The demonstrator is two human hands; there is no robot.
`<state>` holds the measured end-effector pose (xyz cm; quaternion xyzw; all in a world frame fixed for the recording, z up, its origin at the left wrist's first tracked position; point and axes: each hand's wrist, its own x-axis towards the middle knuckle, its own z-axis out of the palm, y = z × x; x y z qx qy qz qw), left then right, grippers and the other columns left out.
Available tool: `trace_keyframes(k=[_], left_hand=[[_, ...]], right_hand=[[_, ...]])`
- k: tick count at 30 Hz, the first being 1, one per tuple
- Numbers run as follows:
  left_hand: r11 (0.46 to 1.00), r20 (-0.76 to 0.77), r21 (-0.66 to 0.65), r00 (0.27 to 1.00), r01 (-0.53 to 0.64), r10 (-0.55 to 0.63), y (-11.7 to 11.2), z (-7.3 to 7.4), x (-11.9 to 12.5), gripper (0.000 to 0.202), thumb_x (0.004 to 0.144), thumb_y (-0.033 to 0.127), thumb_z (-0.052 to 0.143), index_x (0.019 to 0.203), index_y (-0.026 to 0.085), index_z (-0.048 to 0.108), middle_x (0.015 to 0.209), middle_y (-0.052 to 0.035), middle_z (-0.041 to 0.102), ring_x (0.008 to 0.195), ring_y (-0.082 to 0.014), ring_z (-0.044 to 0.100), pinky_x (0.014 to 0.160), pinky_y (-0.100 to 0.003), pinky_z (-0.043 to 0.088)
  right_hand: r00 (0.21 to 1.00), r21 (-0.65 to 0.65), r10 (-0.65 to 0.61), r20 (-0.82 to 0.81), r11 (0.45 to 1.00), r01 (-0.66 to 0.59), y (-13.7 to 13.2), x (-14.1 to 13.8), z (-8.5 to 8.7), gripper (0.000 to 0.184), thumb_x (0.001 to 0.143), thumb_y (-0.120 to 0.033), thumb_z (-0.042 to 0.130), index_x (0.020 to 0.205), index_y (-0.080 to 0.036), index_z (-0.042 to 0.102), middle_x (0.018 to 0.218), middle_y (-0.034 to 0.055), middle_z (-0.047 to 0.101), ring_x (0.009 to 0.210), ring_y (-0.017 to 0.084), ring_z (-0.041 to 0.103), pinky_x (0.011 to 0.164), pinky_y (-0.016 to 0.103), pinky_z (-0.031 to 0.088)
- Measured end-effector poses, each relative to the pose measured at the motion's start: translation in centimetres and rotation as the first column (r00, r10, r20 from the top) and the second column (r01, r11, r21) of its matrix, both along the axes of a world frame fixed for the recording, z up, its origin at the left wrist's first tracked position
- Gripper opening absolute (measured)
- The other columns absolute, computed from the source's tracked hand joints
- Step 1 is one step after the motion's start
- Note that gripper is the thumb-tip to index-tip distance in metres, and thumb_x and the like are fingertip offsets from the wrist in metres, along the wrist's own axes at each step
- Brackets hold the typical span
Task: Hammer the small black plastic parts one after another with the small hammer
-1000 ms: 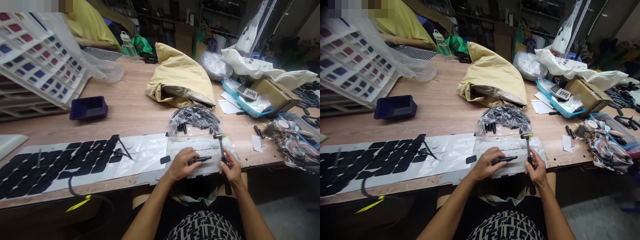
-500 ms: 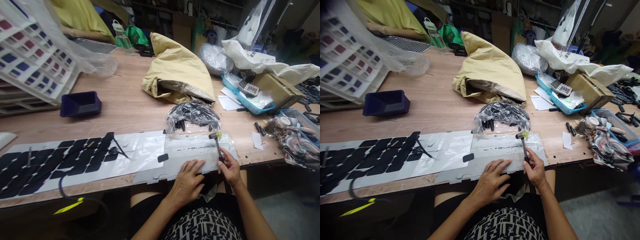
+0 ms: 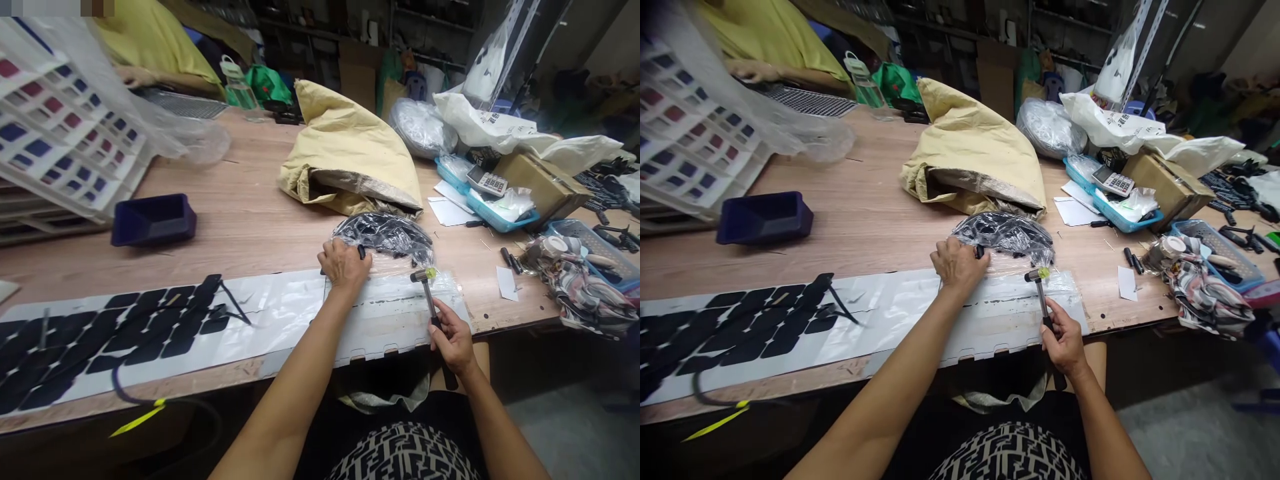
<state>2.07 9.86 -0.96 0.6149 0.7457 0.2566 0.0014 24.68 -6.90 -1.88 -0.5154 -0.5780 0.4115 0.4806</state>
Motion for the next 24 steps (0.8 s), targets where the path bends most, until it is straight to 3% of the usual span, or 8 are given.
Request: trace_keyframes(k=[5, 8, 10, 13, 18, 24], left_hand=[[0.995, 0.047, -0.038, 0.994, 0.098, -0.096, -2.0, 0.3, -0.5, 0.018, 0.076, 0.035, 0.066, 0.075, 0.018, 0.072, 0.099, -0.0143, 0.057, 0.106, -0.0371, 0.044, 0.089, -0.051, 0.039], [0.971, 0.146, 0.009, 0.960, 0.240, -0.239, -4.5, 1.2, -1.1, 0.015, 0.076, 0.035, 0.069, 0.077, 0.020, 0.071, 0.096, -0.0098, 0.056, 0.101, -0.0321, 0.046, 0.088, -0.046, 0.040], [0.916, 0.193, 0.036, 0.896, 0.400, -0.399, -6.0, 1.2, -1.3, 0.014, 0.077, 0.034, 0.069, 0.081, 0.021, 0.071, 0.095, -0.0073, 0.056, 0.097, -0.0282, 0.048, 0.087, -0.043, 0.041], [0.812, 0.230, 0.044, 0.784, 0.583, -0.576, -7.5, 0.0, -1.1, 0.011, 0.078, 0.031, 0.070, 0.085, 0.022, 0.070, 0.096, -0.0057, 0.058, 0.097, -0.0254, 0.050, 0.088, -0.040, 0.041], [0.800, 0.352, 0.047, 0.740, 0.598, -0.574, -7.8, -2.4, -0.9, 0.015, 0.079, 0.033, 0.072, 0.091, 0.023, 0.071, 0.098, -0.0046, 0.060, 0.098, -0.0236, 0.051, 0.090, -0.037, 0.042], [0.797, 0.397, 0.045, 0.722, 0.602, -0.567, -7.4, -2.6, -1.0, 0.015, 0.077, 0.032, 0.073, 0.090, 0.025, 0.073, 0.098, -0.0037, 0.062, 0.099, -0.0235, 0.052, 0.089, -0.037, 0.042]], right_hand=[[1.000, -0.001, -0.002, 0.016, 1.000, 0.002, -0.1, -0.1, 0.1, 0.052, 0.090, -0.025, 0.056, 0.141, -0.018, 0.050, 0.082, -0.0001, 0.058, 0.046, 0.006, 0.051, 0.043, 0.021, 0.046], [1.000, -0.002, 0.012, 0.019, 1.000, -0.012, -0.1, -0.1, 0.1, 0.053, 0.090, -0.026, 0.055, 0.142, -0.018, 0.049, 0.082, -0.0001, 0.058, 0.046, 0.006, 0.050, 0.043, 0.021, 0.046], [1.000, 0.001, 0.014, 0.020, 1.000, -0.014, -0.1, 0.0, 0.0, 0.053, 0.090, -0.025, 0.056, 0.142, -0.018, 0.049, 0.082, -0.0002, 0.058, 0.046, 0.006, 0.050, 0.043, 0.021, 0.046], [1.000, -0.002, 0.011, 0.025, 1.000, -0.010, -0.1, 0.1, 0.0, 0.053, 0.089, -0.026, 0.057, 0.141, -0.019, 0.050, 0.082, -0.0005, 0.056, 0.046, 0.006, 0.050, 0.043, 0.021, 0.047], [0.998, -0.011, 0.025, 0.058, 1.000, -0.024, -0.4, -0.1, 0.6, 0.053, 0.089, -0.026, 0.058, 0.141, -0.018, 0.051, 0.082, 0.0003, 0.057, 0.049, 0.007, 0.050, 0.044, 0.020, 0.047], [0.964, 0.067, 0.055, 0.260, 0.995, -0.075, -1.6, -1.0, 0.9, 0.052, 0.088, -0.021, 0.060, 0.139, -0.015, 0.055, 0.086, 0.0034, 0.064, 0.054, 0.009, 0.052, 0.050, 0.022, 0.050]])
